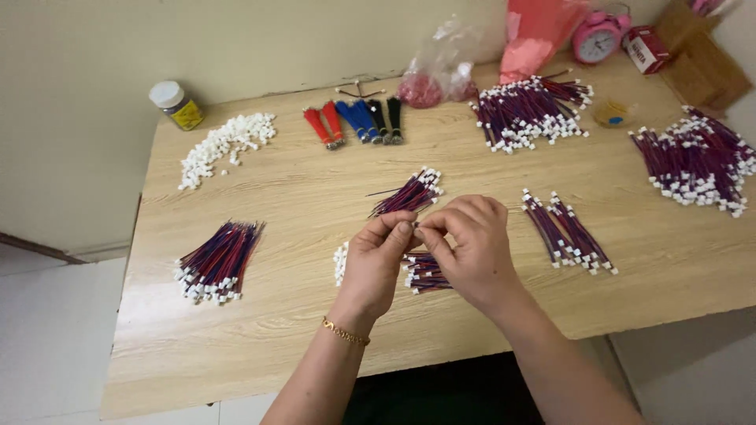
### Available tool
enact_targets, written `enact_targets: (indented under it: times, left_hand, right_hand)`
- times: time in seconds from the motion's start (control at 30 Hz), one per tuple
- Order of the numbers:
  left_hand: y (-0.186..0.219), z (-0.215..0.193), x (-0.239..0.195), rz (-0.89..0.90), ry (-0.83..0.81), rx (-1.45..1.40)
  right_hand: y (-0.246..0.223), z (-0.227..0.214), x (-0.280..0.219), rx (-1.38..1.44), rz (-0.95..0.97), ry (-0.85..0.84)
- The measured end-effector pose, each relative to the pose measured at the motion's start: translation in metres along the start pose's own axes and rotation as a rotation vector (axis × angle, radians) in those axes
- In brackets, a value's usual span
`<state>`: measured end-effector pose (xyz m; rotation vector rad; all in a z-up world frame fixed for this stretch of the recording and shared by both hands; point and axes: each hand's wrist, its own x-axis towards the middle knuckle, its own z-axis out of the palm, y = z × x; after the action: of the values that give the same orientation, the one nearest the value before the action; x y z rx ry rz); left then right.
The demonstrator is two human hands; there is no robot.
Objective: Sorting and organizing bundles of wire harnesses on a wooden workbench
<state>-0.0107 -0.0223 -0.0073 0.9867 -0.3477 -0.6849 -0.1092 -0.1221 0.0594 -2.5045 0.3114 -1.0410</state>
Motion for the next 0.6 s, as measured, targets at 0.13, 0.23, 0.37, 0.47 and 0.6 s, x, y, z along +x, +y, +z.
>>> enact_targets:
  times: [0.13, 0.23, 0.37, 0.47, 0.6]
  left_hand:
    - [0.006, 0.004, 0.000, 0.011, 0.007, 0.089]
    - [-0.002, 0.003, 0.000, 0.000, 0.039, 0.086]
    - [-0.027, -0.026, 0.001, -0.119, 0.064, 0.143]
    - [-0.039, -0.043, 0.006, -0.189, -0.016, 0.398]
    - [-0.044, -0.050, 0.014, -0.167, -0.051, 0.902]
  right_hand:
    - [0.009, -0.002, 0.000, -0.071, -0.018, -0.015]
    - [0.018, 0.009, -0.001, -0.063, -0.006, -0.046]
    - [0.046, 0.037, -0.028, -0.052, 0.104, -0.193]
    - [0.082, 0.063, -0.059, 0.027, 0.176, -0.324]
    - [0.106, 0.075, -0.071, 0.035, 0.321, -0.475]
